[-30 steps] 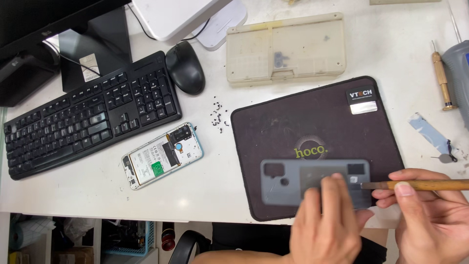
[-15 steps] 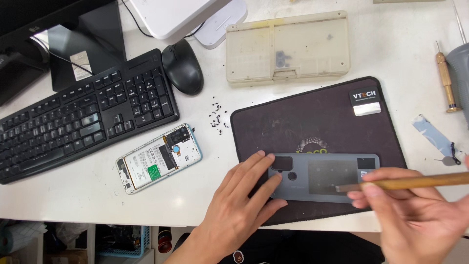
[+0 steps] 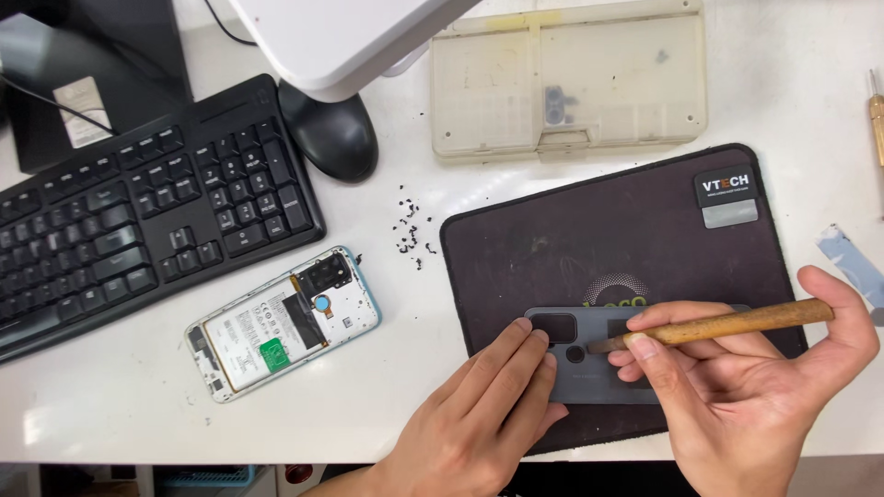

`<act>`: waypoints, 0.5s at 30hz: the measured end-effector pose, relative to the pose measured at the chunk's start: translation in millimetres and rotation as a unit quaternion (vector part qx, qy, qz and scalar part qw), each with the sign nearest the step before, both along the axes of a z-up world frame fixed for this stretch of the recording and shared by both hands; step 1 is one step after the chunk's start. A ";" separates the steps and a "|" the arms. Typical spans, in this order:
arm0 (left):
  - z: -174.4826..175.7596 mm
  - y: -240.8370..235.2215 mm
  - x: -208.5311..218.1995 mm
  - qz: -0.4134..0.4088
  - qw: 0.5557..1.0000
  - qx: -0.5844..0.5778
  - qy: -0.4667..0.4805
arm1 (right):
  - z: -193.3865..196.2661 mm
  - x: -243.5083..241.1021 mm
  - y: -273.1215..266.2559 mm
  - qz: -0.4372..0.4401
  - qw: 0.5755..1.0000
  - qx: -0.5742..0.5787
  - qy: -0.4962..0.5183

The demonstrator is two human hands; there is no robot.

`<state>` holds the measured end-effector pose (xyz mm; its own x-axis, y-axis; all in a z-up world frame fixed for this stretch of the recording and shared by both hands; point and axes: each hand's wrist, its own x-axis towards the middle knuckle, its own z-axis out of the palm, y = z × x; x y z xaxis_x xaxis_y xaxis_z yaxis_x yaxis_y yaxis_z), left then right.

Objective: The person uses a wooden-handled tool to scrape and clean residue from a gray phone back cover and then from the interior of a disassembled phone chassis. The person repeatedly scrapes edges and camera cutouts, then moves to the phone body to clean around the battery and camera area.

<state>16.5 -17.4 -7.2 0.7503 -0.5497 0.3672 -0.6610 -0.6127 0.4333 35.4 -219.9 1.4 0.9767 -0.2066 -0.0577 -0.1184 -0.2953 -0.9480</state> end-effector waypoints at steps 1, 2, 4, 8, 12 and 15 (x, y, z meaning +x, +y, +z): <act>-0.7 -0.5 0.3 0.002 1.000 0.002 -0.003 | -0.9 0.6 -0.2 0.001 1.000 0.002 0.000; -1.4 -0.7 0.6 0.004 1.000 0.004 -0.005 | -2.0 1.2 0.0 0.001 1.000 0.004 0.000; -3.2 -0.2 1.6 0.000 1.000 0.002 -0.008 | -3.6 1.2 -0.5 0.004 1.000 -0.001 0.001; -4.8 1.3 1.6 0.001 1.000 -0.001 -0.015 | -7.0 1.1 -1.6 0.011 1.000 -0.019 0.001; -7.0 -1.4 0.7 0.007 1.000 -0.007 0.001 | -11.6 2.2 -5.0 0.025 0.999 -0.024 0.009; -8.0 -2.0 0.6 0.009 1.000 -0.006 0.007 | -12.2 2.9 -5.0 0.035 0.999 0.007 0.018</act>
<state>17.1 -19.4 -15.3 0.7649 -0.5323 0.3628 -0.6440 -0.6191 0.4494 38.4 -224.9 -10.8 0.9860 -0.1369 -0.0952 -0.1318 -0.2907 -0.9477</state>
